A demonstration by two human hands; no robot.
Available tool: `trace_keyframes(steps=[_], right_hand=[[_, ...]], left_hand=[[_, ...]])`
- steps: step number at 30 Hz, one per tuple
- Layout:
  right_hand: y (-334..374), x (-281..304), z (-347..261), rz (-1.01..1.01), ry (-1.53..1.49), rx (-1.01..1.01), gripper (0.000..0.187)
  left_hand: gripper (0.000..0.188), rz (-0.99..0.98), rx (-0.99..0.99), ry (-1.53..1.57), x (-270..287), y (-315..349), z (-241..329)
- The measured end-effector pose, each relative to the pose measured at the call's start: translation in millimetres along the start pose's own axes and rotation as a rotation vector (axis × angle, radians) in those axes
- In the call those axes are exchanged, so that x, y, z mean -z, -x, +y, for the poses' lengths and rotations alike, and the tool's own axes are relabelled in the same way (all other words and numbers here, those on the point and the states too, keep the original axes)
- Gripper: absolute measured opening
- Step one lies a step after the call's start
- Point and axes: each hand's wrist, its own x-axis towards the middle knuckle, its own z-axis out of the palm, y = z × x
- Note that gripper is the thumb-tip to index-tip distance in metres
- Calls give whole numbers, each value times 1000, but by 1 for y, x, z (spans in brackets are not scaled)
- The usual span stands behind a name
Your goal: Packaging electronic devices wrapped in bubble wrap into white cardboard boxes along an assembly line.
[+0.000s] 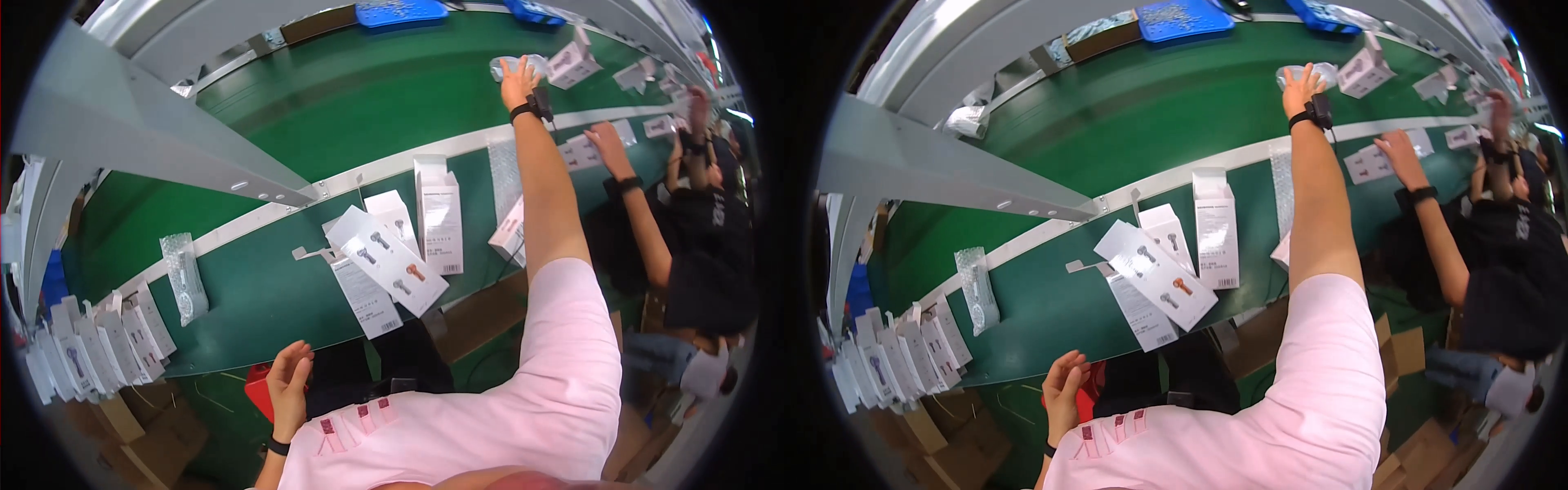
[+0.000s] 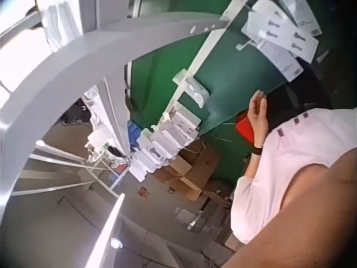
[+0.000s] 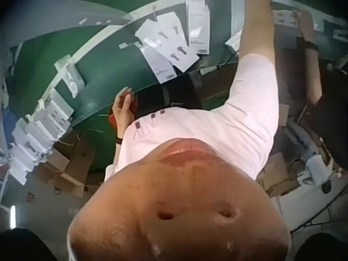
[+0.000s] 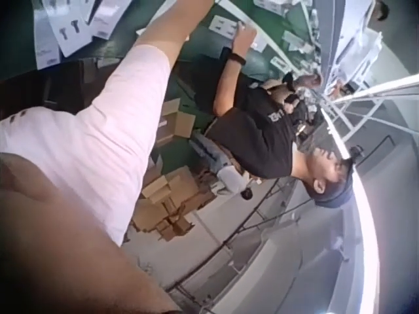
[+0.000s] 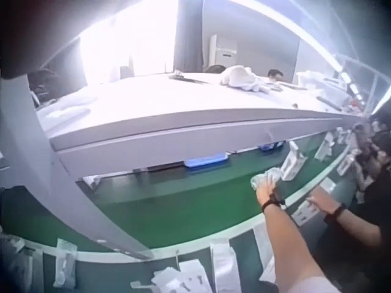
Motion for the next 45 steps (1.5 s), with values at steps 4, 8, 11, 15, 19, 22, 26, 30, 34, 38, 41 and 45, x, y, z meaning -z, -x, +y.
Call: trace_keyframes(steps=[4, 8, 11, 15, 19, 22, 26, 30, 34, 38, 41, 45], right_hand=[[-28, -35, -15, -56, 124, 105, 49], [-29, -47, 1, -67, -187, 129, 31], [-11, -6, 7, 111, -419, 235, 36], [58, 177, 29, 29, -1116, 185, 50], [152, 360, 24, -131, -1552, 591, 49], [194, 440, 10, -30, -1508, 896, 44], [239, 498, -11, -240, -1857, 740, 55], [263, 550, -41, 101, -1433, 652, 44], [292, 586, -65, 270, -1365, 723, 33], [304, 615, -90, 457, -1269, 809, 29], [312, 625, -106, 455, -1279, 860, 26], [324, 601, -130, 209, -1676, 242, 9]], left_hand=[[30, 128, -1, 5, -5, 7, -22], [29, 160, -26, 10, -21, 6, -24], [29, 142, -56, 32, -27, 4, -7], [46, -15, -235, 5, -33, 9, 33], [106, -232, -798, -313, -50, -3, 85], [126, -87, -1378, -724, -68, 0, 162], [76, -231, -1556, -743, -46, 14, 202], [48, -554, -839, -9, -5, 37, 162], [39, -682, -569, 199, 32, 61, 147], [36, -721, -547, 308, 64, 67, 142], [41, -759, -533, 292, 85, 65, 141], [49, -860, -444, 161, 102, 50, 133]])
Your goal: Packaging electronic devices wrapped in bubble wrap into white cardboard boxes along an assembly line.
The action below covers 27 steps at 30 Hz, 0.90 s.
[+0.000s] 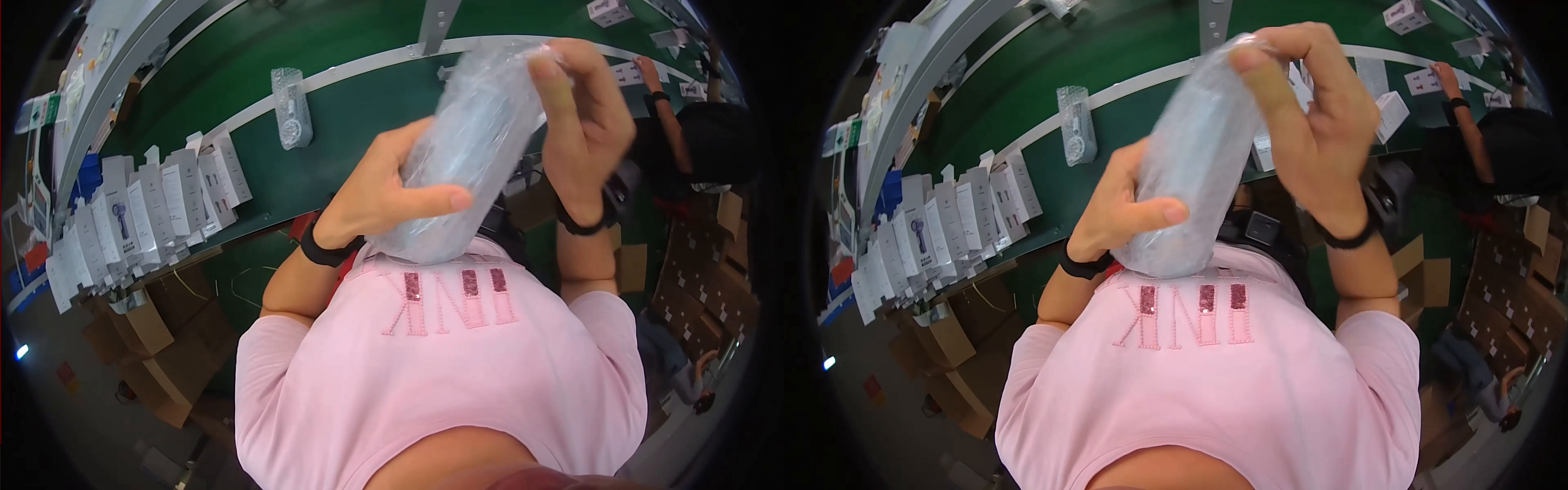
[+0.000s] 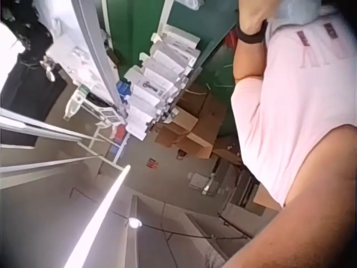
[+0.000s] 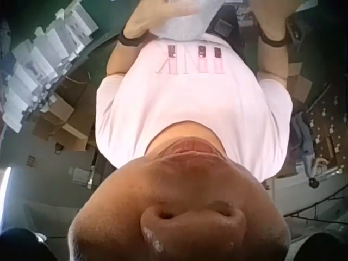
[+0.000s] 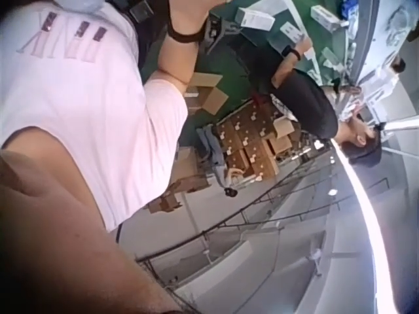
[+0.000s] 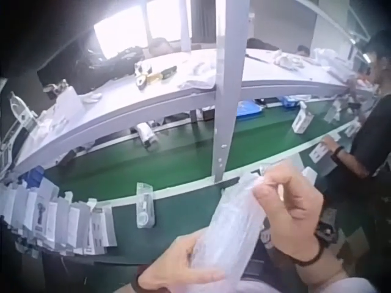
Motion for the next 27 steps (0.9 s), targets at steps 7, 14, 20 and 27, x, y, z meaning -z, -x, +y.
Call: trace_keyframes(steps=[7, 14, 20, 27], right_hand=[[92, 13, 80, -196, -1154, -759, 127], [98, 102, 153, 146, -1013, -919, 38], [110, 142, 172, 182, -712, -1318, 39], [113, 145, 188, -18, -547, -1226, 43]], left_hand=[[57, -224, 351, 193, -12, -21, -66], [80, -197, 372, -771, 2, -126, -99], [127, 407, 304, -1164, -32, -210, -164], [127, 555, 348, -1126, -37, -232, -201]])
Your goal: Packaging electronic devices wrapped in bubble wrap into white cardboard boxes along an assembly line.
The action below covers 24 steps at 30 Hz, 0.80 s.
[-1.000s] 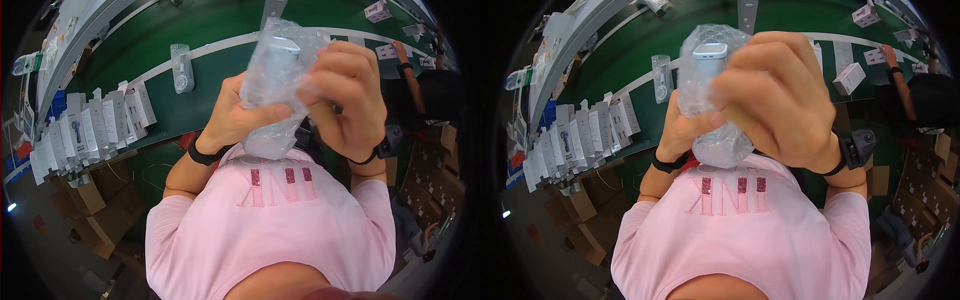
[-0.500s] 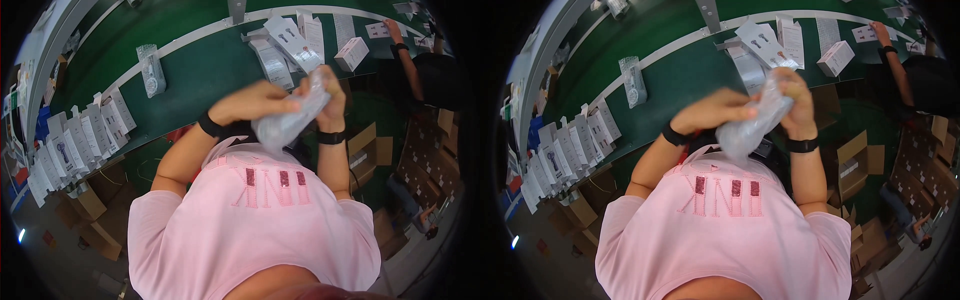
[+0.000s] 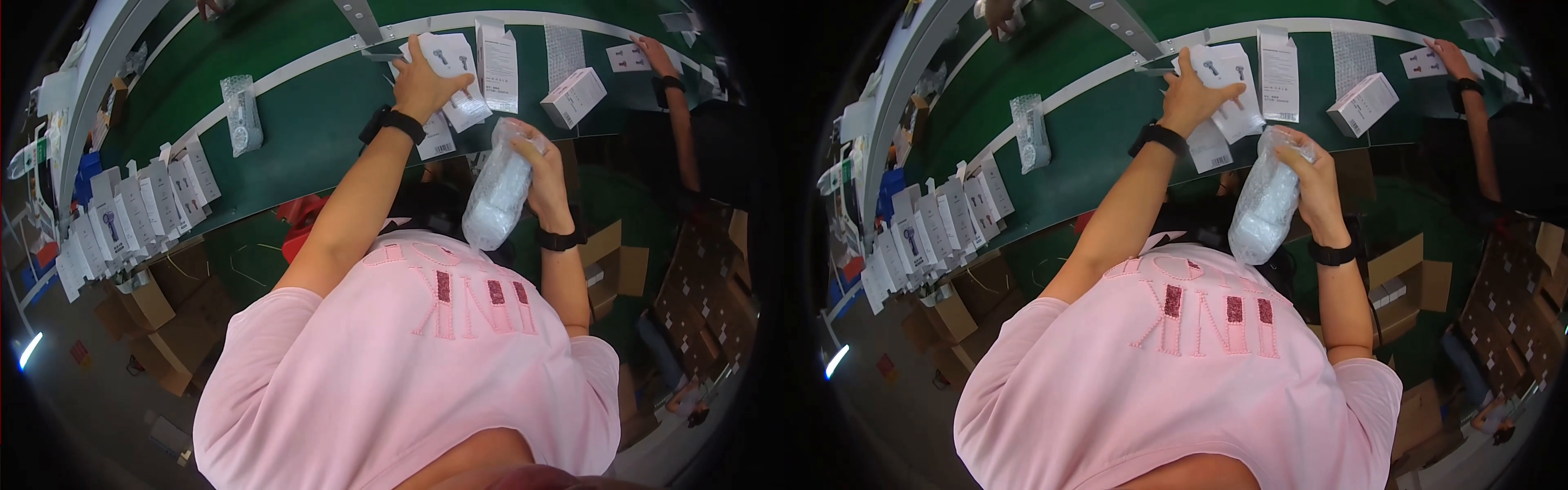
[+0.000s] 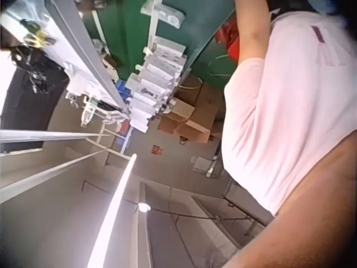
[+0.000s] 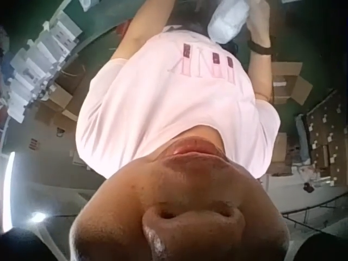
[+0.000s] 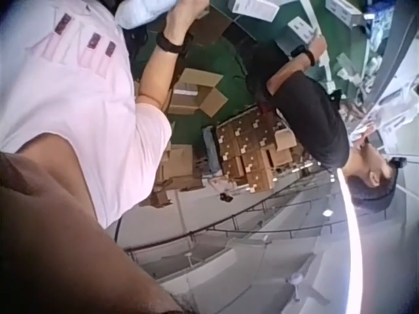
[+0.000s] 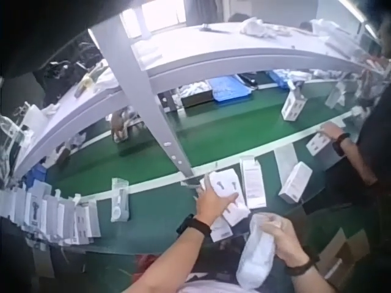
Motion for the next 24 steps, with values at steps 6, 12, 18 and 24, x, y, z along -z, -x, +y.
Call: trace_keyframes(steps=[6, 12, 18, 24], right_hand=[[-2, 1, -10, -177, -117, 198, 50], [-6, 6, 2, -372, -560, -83, 91], [-32, -3, 1, -527, -435, -298, 81], [-49, 0, 30, -445, -617, -334, 58]], left_hand=[[107, -21, -44, 768, 19, 16, -39], [59, -334, 262, 1307, 135, 58, -74], [70, -501, 392, 162, 151, 23, -133], [69, -358, -146, -925, 146, -2, -104]])
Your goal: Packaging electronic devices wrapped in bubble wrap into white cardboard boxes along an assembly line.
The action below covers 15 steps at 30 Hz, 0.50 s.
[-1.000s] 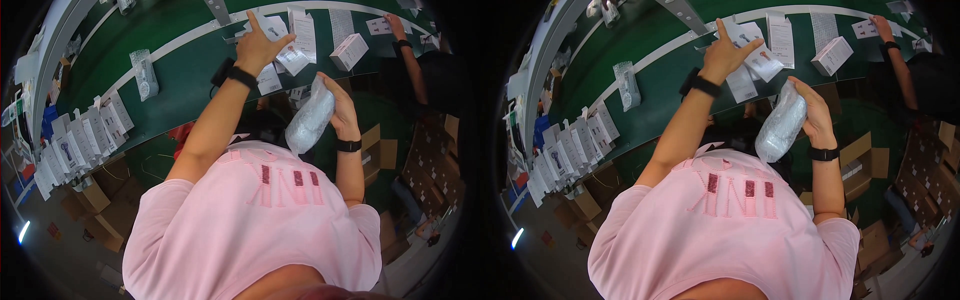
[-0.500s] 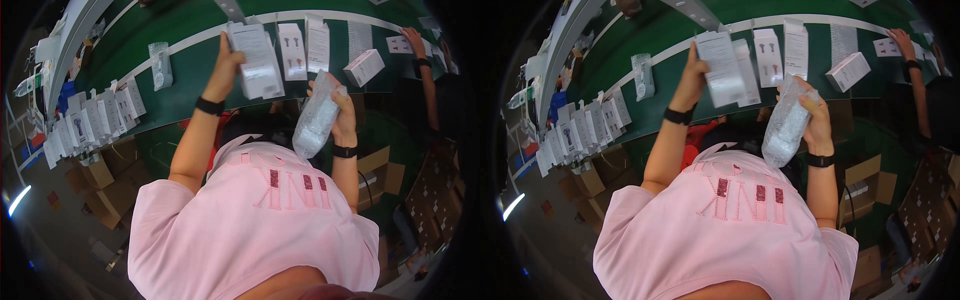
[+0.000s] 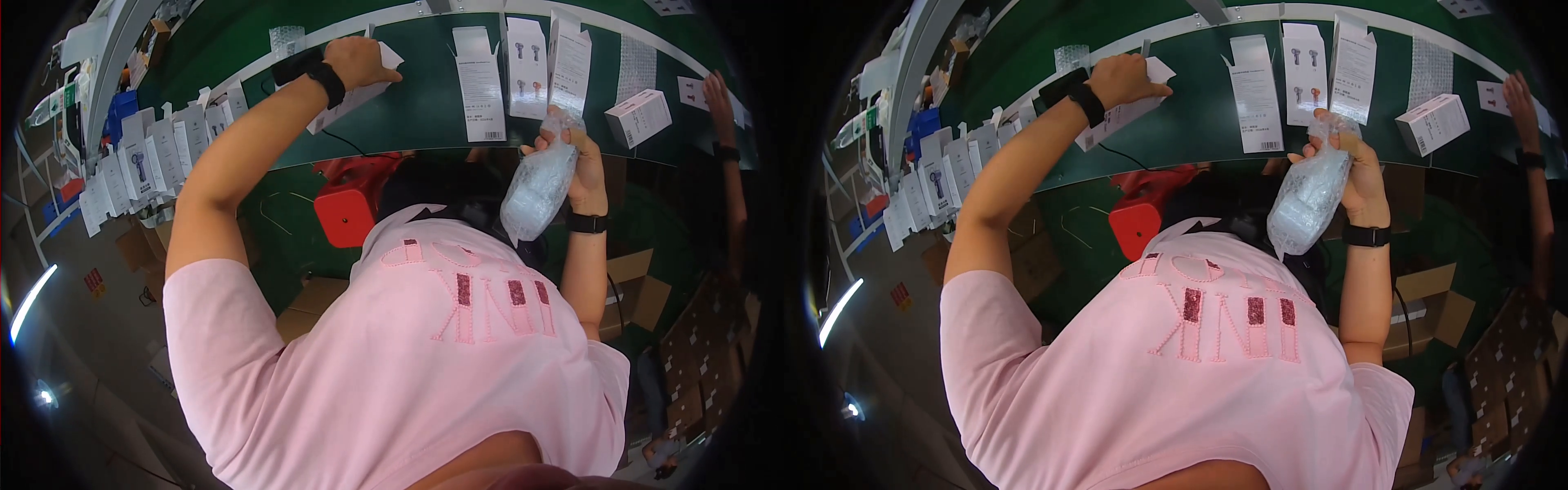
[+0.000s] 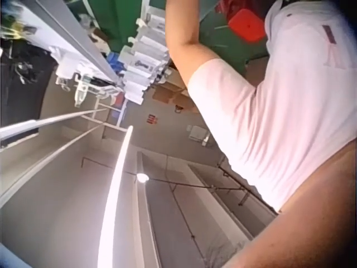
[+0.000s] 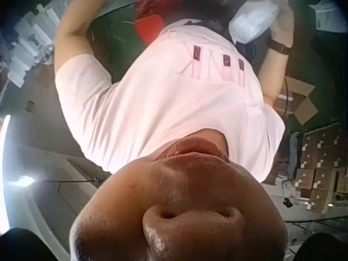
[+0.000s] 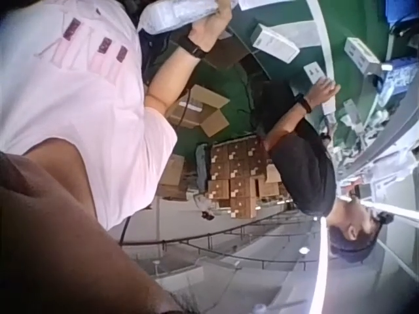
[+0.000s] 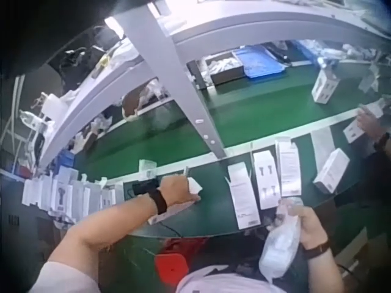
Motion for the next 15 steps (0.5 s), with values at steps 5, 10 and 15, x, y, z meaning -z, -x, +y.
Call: trace_keyframes(steps=[5, 10, 15], right_hand=[[-10, 2, 4, 12, -94, 0, 46], [-17, -8, 6, 146, 39, 81, 42], [-26, -51, -31, -29, 94, 379, 46]], left_hand=[[69, 61, -43, -188, 6, 8, -2], [68, 161, -81, -57, 14, 29, -21], [49, -45, -28, 1232, -2, 78, -26]])
